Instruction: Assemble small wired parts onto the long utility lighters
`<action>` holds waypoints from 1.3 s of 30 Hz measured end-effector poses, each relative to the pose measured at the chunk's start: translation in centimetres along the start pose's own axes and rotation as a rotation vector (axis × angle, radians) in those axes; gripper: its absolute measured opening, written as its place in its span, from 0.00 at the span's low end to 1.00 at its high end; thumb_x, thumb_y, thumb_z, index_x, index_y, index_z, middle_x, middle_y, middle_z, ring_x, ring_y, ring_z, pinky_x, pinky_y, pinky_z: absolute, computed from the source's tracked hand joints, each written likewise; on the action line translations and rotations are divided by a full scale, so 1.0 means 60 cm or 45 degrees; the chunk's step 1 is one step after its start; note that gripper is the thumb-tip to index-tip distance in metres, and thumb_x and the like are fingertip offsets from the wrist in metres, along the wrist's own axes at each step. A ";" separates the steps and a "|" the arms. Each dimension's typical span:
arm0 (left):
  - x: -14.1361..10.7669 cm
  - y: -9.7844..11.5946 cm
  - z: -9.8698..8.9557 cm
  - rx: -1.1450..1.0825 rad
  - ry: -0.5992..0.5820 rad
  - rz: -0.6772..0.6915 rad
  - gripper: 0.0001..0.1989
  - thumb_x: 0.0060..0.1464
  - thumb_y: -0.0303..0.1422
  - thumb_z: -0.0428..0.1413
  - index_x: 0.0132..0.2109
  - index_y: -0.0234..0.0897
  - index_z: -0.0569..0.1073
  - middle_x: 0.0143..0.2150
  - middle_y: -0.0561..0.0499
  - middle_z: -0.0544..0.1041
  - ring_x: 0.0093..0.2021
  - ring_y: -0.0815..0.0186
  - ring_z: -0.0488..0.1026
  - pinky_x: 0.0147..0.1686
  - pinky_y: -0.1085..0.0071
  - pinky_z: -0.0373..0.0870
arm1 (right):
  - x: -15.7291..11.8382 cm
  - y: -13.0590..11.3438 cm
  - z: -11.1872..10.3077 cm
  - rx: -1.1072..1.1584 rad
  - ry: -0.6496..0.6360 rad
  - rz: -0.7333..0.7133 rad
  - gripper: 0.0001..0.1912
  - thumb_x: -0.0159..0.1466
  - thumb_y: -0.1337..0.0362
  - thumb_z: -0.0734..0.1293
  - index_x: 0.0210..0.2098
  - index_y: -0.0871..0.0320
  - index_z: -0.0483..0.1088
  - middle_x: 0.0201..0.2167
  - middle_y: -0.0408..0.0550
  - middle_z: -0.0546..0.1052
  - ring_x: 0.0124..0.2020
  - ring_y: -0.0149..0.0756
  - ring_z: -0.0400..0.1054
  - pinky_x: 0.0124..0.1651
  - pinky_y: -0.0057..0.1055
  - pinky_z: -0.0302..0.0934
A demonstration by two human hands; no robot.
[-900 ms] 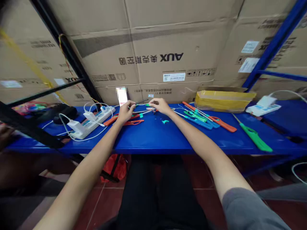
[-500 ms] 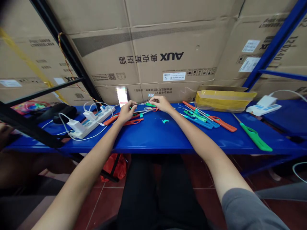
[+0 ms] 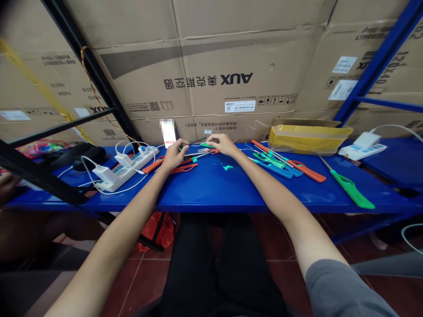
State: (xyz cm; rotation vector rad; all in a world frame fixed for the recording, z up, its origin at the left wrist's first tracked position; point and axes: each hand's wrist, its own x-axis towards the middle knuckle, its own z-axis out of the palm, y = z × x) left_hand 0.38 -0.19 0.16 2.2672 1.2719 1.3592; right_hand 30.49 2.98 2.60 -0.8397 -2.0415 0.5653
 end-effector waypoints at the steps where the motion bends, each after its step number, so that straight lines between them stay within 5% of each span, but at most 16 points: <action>1: 0.000 0.000 -0.001 0.007 -0.005 0.000 0.11 0.74 0.41 0.58 0.50 0.40 0.79 0.45 0.45 0.86 0.46 0.54 0.81 0.51 0.60 0.78 | -0.001 0.002 0.000 -0.020 -0.006 0.017 0.19 0.71 0.46 0.76 0.43 0.55 0.88 0.39 0.51 0.88 0.38 0.43 0.74 0.45 0.39 0.66; 21: -0.003 0.007 -0.007 0.068 -0.106 -0.024 0.18 0.72 0.45 0.56 0.50 0.39 0.86 0.44 0.45 0.89 0.44 0.51 0.83 0.53 0.57 0.81 | -0.003 0.011 -0.013 -0.074 -0.002 0.082 0.21 0.67 0.43 0.78 0.39 0.55 0.89 0.35 0.52 0.88 0.35 0.42 0.76 0.43 0.39 0.68; 39: -0.005 0.008 -0.005 0.005 -0.128 -0.026 0.18 0.72 0.47 0.58 0.49 0.38 0.85 0.42 0.45 0.88 0.45 0.51 0.84 0.52 0.57 0.81 | -0.005 0.018 -0.015 -0.068 0.014 0.062 0.13 0.66 0.52 0.77 0.39 0.56 0.89 0.39 0.54 0.90 0.38 0.44 0.81 0.46 0.39 0.72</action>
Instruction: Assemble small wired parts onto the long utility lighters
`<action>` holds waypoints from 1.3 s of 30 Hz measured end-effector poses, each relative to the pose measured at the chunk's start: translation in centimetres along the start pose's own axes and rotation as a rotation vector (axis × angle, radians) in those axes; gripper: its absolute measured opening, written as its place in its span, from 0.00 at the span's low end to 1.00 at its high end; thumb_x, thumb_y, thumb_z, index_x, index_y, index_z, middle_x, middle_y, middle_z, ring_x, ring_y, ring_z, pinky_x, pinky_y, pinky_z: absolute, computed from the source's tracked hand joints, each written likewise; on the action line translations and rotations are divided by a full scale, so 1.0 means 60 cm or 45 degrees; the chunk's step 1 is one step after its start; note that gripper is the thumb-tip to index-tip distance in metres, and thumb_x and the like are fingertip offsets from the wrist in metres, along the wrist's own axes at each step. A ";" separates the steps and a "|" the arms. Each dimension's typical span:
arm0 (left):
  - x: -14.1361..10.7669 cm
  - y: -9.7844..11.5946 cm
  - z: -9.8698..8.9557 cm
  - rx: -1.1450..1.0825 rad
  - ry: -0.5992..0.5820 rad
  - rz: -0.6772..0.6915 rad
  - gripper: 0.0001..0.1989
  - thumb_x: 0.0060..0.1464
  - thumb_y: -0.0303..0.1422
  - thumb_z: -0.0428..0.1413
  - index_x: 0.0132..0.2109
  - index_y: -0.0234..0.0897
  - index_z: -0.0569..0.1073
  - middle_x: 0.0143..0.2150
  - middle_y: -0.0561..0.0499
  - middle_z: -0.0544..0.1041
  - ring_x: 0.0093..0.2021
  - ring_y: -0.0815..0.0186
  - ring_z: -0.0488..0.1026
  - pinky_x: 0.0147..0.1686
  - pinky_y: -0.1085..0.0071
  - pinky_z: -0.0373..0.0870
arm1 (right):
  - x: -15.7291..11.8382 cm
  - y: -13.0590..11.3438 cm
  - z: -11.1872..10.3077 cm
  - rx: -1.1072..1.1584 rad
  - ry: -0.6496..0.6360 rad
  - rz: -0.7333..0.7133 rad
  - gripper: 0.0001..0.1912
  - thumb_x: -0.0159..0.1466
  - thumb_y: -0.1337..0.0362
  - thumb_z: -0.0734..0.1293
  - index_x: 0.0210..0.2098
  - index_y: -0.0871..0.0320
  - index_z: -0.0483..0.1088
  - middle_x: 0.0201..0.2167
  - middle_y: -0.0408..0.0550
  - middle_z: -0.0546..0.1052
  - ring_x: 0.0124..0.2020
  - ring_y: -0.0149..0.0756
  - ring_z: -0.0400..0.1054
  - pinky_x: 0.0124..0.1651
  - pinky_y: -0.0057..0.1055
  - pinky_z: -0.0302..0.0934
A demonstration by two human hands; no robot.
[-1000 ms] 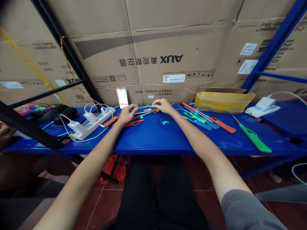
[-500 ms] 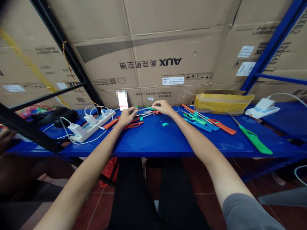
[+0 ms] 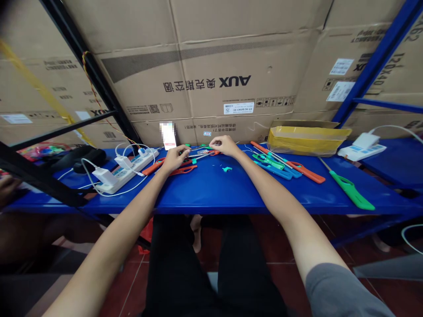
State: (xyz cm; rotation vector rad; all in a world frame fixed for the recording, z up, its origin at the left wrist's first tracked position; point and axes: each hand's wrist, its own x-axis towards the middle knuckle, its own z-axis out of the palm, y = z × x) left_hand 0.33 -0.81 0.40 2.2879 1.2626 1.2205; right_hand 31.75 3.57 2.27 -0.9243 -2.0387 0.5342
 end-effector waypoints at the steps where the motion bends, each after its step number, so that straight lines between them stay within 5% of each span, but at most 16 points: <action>1: 0.000 0.000 0.000 -0.008 -0.003 -0.001 0.18 0.72 0.47 0.58 0.48 0.38 0.85 0.43 0.45 0.88 0.45 0.50 0.84 0.52 0.57 0.81 | 0.000 -0.001 0.000 0.003 0.001 0.004 0.13 0.66 0.53 0.77 0.38 0.56 0.88 0.39 0.54 0.90 0.38 0.44 0.81 0.46 0.39 0.73; 7: 0.000 0.000 -0.002 -0.005 -0.010 -0.017 0.18 0.71 0.47 0.58 0.47 0.39 0.85 0.43 0.45 0.88 0.45 0.50 0.84 0.49 0.58 0.81 | -0.001 -0.004 -0.001 0.017 -0.001 0.012 0.13 0.65 0.52 0.78 0.37 0.55 0.88 0.39 0.54 0.90 0.40 0.45 0.82 0.47 0.40 0.74; 13: -0.002 0.005 -0.003 -0.014 -0.117 0.005 0.20 0.70 0.41 0.56 0.59 0.39 0.86 0.38 0.48 0.85 0.39 0.53 0.82 0.47 0.59 0.79 | -0.005 -0.002 0.000 -0.023 -0.031 0.014 0.20 0.67 0.44 0.78 0.39 0.55 0.88 0.34 0.51 0.88 0.35 0.43 0.78 0.42 0.39 0.70; 39: 0.007 -0.015 0.007 0.044 -0.039 -0.004 0.17 0.75 0.42 0.54 0.50 0.38 0.85 0.38 0.45 0.83 0.42 0.52 0.81 0.52 0.57 0.80 | -0.005 0.002 0.002 -0.062 -0.133 0.025 0.17 0.68 0.47 0.77 0.39 0.55 0.88 0.30 0.50 0.86 0.33 0.41 0.77 0.41 0.37 0.68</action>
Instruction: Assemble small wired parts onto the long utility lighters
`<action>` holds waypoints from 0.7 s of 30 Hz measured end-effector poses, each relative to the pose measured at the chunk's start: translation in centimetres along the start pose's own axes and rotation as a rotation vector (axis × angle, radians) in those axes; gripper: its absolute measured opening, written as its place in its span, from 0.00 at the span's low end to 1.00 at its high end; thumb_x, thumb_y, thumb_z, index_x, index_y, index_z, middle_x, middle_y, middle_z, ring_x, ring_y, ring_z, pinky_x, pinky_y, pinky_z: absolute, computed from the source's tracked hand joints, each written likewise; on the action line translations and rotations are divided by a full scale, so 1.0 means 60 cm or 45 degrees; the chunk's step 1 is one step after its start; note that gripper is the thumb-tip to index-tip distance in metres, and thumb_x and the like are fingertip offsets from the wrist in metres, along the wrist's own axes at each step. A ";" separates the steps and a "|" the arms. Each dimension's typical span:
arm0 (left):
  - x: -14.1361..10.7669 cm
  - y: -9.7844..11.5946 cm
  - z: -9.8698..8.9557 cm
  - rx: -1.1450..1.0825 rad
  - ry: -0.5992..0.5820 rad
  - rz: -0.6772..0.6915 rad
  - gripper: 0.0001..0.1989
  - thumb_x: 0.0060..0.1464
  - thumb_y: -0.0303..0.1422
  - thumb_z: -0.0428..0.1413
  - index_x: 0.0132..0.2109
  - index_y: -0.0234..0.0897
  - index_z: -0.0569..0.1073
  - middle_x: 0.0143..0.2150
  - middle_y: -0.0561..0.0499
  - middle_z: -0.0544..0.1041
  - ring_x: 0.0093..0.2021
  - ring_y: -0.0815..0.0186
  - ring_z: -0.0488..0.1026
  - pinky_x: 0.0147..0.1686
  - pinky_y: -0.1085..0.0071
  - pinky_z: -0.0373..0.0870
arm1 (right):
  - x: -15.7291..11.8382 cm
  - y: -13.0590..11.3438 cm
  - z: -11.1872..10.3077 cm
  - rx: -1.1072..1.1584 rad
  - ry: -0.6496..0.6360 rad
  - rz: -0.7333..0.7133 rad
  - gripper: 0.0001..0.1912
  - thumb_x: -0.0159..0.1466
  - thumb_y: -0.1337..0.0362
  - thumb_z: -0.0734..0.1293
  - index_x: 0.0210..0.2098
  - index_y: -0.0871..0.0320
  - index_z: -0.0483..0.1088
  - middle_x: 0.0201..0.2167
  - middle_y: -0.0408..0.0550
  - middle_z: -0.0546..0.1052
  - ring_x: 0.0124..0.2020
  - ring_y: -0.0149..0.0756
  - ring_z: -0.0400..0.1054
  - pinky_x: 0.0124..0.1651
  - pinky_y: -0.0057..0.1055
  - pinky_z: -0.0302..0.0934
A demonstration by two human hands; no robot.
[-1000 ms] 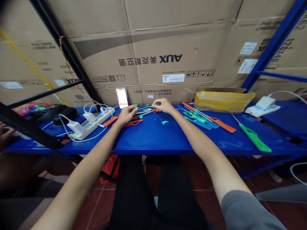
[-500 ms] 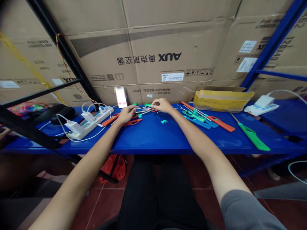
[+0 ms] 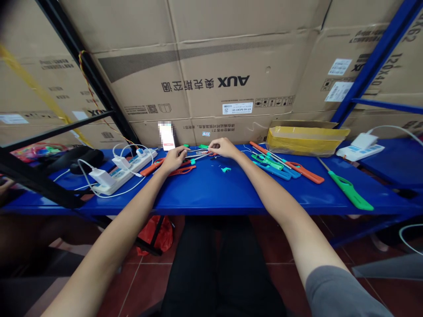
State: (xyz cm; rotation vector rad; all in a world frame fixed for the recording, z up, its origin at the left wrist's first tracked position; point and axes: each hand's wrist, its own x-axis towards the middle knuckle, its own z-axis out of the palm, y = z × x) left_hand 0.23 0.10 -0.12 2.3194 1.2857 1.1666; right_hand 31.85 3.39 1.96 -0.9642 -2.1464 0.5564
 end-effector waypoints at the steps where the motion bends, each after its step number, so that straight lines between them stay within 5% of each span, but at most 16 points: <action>1: 0.000 0.000 0.000 0.000 0.004 -0.004 0.17 0.75 0.42 0.54 0.50 0.37 0.85 0.39 0.45 0.84 0.42 0.52 0.81 0.53 0.57 0.80 | 0.000 0.000 0.000 0.001 -0.003 -0.006 0.17 0.67 0.47 0.77 0.39 0.55 0.88 0.30 0.50 0.86 0.33 0.41 0.77 0.41 0.37 0.68; 18: -0.003 0.018 0.004 0.080 -0.128 -0.046 0.14 0.70 0.32 0.49 0.48 0.40 0.80 0.41 0.47 0.82 0.44 0.53 0.79 0.55 0.58 0.77 | -0.004 -0.005 0.009 0.008 -0.011 -0.025 0.12 0.69 0.53 0.76 0.40 0.55 0.89 0.35 0.50 0.90 0.36 0.41 0.81 0.44 0.35 0.71; 21: -0.002 0.030 0.005 0.121 -0.164 -0.008 0.14 0.75 0.36 0.48 0.44 0.42 0.78 0.41 0.46 0.82 0.45 0.52 0.79 0.55 0.58 0.75 | -0.003 -0.005 0.010 0.010 -0.006 -0.030 0.12 0.69 0.54 0.76 0.40 0.54 0.90 0.35 0.50 0.90 0.37 0.42 0.82 0.44 0.35 0.72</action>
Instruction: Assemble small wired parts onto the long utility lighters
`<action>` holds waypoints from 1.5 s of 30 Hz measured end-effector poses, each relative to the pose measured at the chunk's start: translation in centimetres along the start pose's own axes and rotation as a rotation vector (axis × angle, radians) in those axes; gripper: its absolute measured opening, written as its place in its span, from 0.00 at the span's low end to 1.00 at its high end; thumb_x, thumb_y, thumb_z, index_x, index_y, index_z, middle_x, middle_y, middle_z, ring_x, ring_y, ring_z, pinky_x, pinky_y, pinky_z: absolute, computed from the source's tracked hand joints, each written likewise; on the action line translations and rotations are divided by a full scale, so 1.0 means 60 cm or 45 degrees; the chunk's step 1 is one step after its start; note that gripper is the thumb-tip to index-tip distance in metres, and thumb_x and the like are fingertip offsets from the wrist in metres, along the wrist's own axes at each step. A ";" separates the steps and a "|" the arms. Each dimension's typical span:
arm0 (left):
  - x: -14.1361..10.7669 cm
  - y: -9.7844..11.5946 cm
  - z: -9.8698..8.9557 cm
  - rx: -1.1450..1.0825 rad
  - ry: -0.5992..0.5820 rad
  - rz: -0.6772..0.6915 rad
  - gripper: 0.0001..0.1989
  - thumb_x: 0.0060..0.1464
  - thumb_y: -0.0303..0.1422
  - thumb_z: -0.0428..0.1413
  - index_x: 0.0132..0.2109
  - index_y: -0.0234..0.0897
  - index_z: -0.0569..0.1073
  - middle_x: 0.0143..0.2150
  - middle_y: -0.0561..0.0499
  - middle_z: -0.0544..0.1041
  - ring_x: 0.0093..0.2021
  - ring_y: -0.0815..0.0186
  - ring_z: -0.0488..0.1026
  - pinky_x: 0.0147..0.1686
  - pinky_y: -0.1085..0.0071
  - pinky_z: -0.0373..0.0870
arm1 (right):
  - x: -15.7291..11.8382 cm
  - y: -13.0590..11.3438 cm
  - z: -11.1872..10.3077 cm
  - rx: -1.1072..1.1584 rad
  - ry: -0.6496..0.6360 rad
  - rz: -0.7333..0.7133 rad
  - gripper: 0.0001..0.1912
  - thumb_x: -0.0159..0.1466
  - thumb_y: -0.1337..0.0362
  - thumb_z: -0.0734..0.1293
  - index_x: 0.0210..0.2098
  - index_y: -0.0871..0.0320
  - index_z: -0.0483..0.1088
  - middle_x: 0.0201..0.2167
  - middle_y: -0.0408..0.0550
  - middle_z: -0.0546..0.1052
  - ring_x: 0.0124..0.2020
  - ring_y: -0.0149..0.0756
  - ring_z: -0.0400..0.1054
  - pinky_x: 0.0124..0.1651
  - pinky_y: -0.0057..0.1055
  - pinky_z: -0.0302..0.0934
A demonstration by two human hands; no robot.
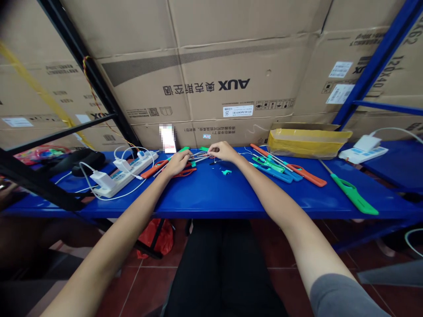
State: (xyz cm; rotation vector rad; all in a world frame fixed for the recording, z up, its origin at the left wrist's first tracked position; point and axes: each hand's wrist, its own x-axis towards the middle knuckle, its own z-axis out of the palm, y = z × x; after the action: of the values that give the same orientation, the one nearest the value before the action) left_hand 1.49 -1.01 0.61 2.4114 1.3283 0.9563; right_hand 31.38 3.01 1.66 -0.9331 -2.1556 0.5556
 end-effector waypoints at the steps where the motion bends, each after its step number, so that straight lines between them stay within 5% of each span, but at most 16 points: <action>1: 0.000 0.003 0.000 0.010 -0.008 0.014 0.15 0.77 0.39 0.49 0.42 0.43 0.77 0.41 0.46 0.82 0.45 0.52 0.79 0.54 0.58 0.75 | 0.000 0.001 0.000 -0.004 0.000 -0.003 0.12 0.69 0.54 0.76 0.40 0.54 0.90 0.35 0.50 0.90 0.37 0.42 0.82 0.44 0.35 0.71; 18: 0.001 -0.011 0.001 -0.019 0.071 0.013 0.17 0.77 0.45 0.57 0.39 0.42 0.72 0.33 0.52 0.76 0.36 0.58 0.74 0.41 0.64 0.66 | 0.007 0.026 -0.014 -0.074 -0.036 -0.103 0.11 0.71 0.53 0.79 0.45 0.49 0.94 0.44 0.52 0.92 0.44 0.46 0.85 0.49 0.38 0.72; 28: 0.002 -0.019 0.000 -0.007 0.102 0.034 0.18 0.77 0.47 0.57 0.38 0.43 0.73 0.35 0.50 0.80 0.38 0.55 0.77 0.44 0.62 0.69 | 0.009 0.028 -0.014 -0.064 -0.024 -0.158 0.17 0.71 0.46 0.78 0.46 0.49 0.94 0.40 0.51 0.91 0.38 0.43 0.80 0.44 0.36 0.67; 45: 0.001 -0.008 -0.006 0.011 0.009 0.068 0.18 0.76 0.47 0.54 0.41 0.42 0.78 0.38 0.48 0.82 0.40 0.54 0.79 0.46 0.61 0.72 | 0.002 0.017 -0.013 -0.311 -0.079 -0.128 0.11 0.75 0.55 0.76 0.49 0.48 0.93 0.46 0.51 0.92 0.44 0.46 0.83 0.52 0.38 0.71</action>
State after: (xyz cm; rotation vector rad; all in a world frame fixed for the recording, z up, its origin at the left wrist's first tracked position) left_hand 0.97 -0.73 0.70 2.4637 1.2790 0.9750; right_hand 32.35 3.86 1.59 -0.9392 -2.3493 0.2786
